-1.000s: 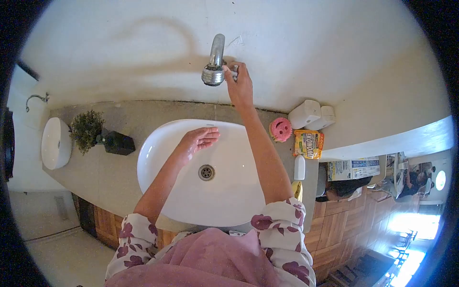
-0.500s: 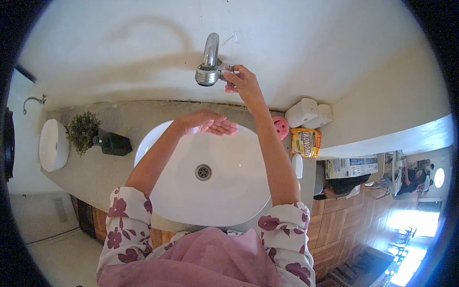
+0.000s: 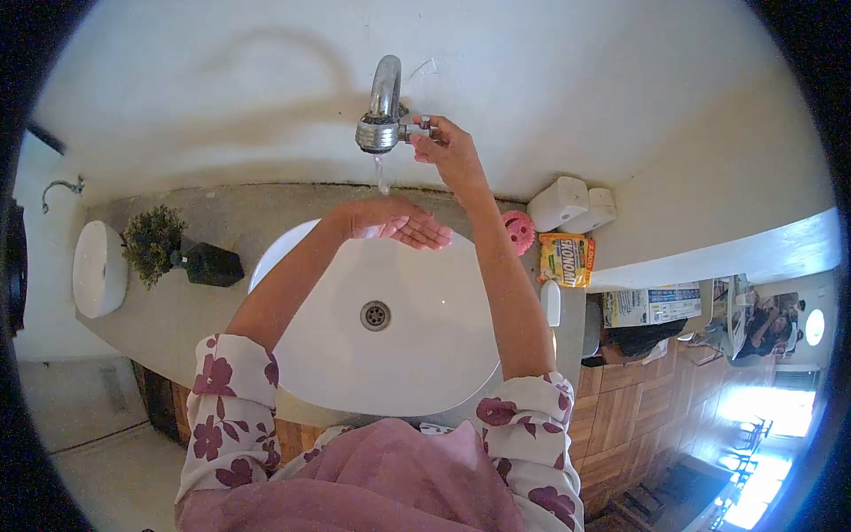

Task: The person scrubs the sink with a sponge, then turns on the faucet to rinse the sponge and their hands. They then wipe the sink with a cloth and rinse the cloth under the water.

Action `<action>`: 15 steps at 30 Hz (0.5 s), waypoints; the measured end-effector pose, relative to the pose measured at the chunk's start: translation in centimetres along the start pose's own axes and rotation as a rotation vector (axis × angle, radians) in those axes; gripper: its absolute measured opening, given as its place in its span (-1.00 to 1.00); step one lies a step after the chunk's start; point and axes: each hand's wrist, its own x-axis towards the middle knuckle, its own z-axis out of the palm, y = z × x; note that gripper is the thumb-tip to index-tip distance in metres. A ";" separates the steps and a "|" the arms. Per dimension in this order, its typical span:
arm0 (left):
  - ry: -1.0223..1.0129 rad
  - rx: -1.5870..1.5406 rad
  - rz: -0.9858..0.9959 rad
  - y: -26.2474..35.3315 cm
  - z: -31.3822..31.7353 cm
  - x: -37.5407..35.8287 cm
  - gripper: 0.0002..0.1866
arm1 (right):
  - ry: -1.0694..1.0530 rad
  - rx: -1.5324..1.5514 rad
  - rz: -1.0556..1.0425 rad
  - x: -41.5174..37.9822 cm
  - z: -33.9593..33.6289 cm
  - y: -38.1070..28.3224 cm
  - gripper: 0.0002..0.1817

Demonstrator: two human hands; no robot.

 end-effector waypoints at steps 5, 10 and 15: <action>-0.084 -0.016 0.108 -0.2 -0.1 0.1 -0.38 | 0.020 -0.005 -0.013 -0.2 0.3 -0.2 -0.62; -0.010 -0.005 -0.021 0.5 0.6 0.9 -0.38 | 0.025 -0.014 -0.017 -0.3 0.3 -0.2 -0.62; -0.005 -0.050 -0.015 0.6 1.3 1.4 -0.45 | 0.021 -0.055 -0.017 -0.2 0.3 -0.3 -0.62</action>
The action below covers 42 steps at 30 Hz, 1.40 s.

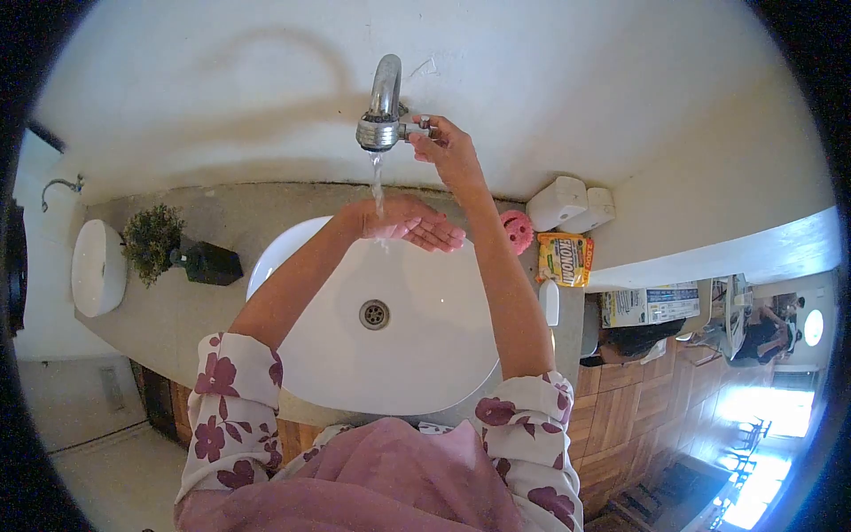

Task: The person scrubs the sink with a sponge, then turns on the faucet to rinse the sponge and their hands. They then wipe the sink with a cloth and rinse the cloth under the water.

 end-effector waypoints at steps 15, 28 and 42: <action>0.104 0.046 0.014 -1.7 0.9 -2.1 -0.49 | 0.088 -0.042 -0.017 0.1 0.4 1.2 -0.66; 0.654 0.898 0.050 -16.0 4.4 -9.1 -0.87 | 0.338 -0.398 -0.052 0.9 3.1 0.1 -0.41; 0.849 0.704 0.110 -15.8 5.3 -10.3 -0.86 | 0.191 -0.320 0.220 1.8 2.5 -1.1 -0.41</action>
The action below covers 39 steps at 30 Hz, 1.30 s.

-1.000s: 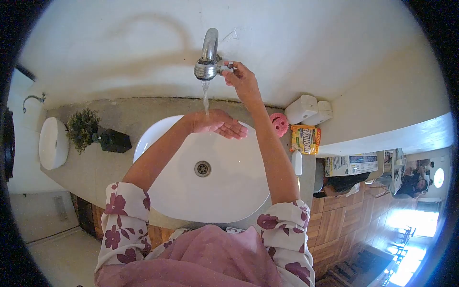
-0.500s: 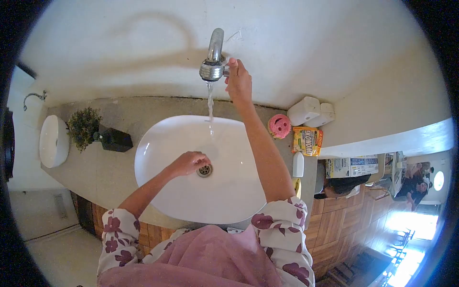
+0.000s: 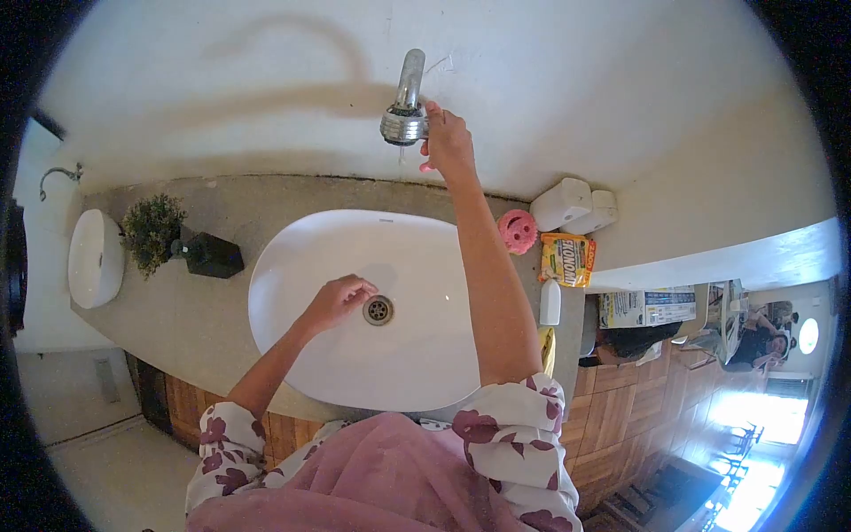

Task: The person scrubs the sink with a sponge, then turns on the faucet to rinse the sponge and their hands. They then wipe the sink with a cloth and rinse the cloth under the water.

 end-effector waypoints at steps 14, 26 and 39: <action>0.258 -0.844 0.067 10.8 -3.5 8.4 -0.52 | 0.384 -0.377 -0.554 -1.7 1.1 3.4 -0.54; 0.459 -0.942 -0.069 8.2 -3.0 8.4 -0.58 | 0.423 0.278 -0.533 3.2 4.2 6.0 -0.71; 0.525 -0.955 -0.174 5.5 -2.0 7.3 -0.63 | 0.492 -0.027 -0.499 1.5 3.4 3.6 -0.74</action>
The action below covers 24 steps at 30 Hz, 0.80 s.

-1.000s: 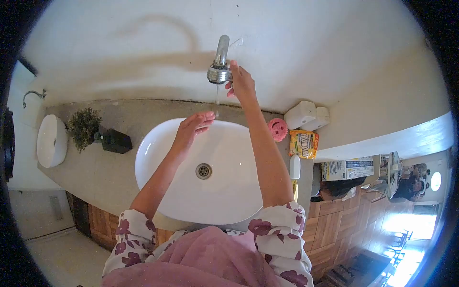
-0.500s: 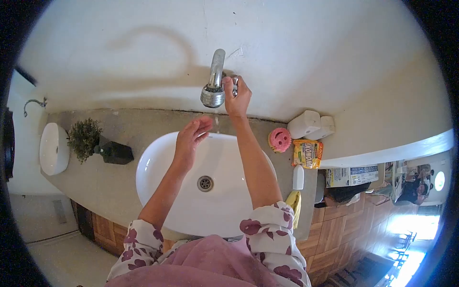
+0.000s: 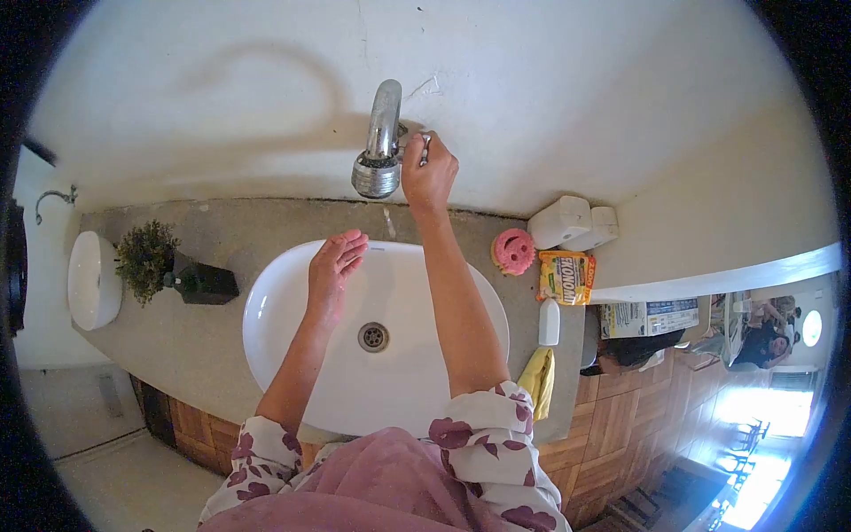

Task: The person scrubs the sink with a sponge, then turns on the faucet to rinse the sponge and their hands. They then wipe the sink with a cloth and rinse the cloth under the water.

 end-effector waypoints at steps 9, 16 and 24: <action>-0.191 0.005 -0.008 2.0 3.1 0.5 -0.46 | 0.021 -0.083 -0.001 0.1 0.2 -0.6 -0.73; -0.326 -0.179 -0.055 5.3 5.9 -0.5 -0.51 | 0.032 -0.127 -0.034 0.1 0.3 -0.7 -0.71; -0.493 -0.589 0.015 12.3 9.3 -2.5 -0.44 | -0.031 0.126 0.240 -3.9 -2.3 -1.5 -0.45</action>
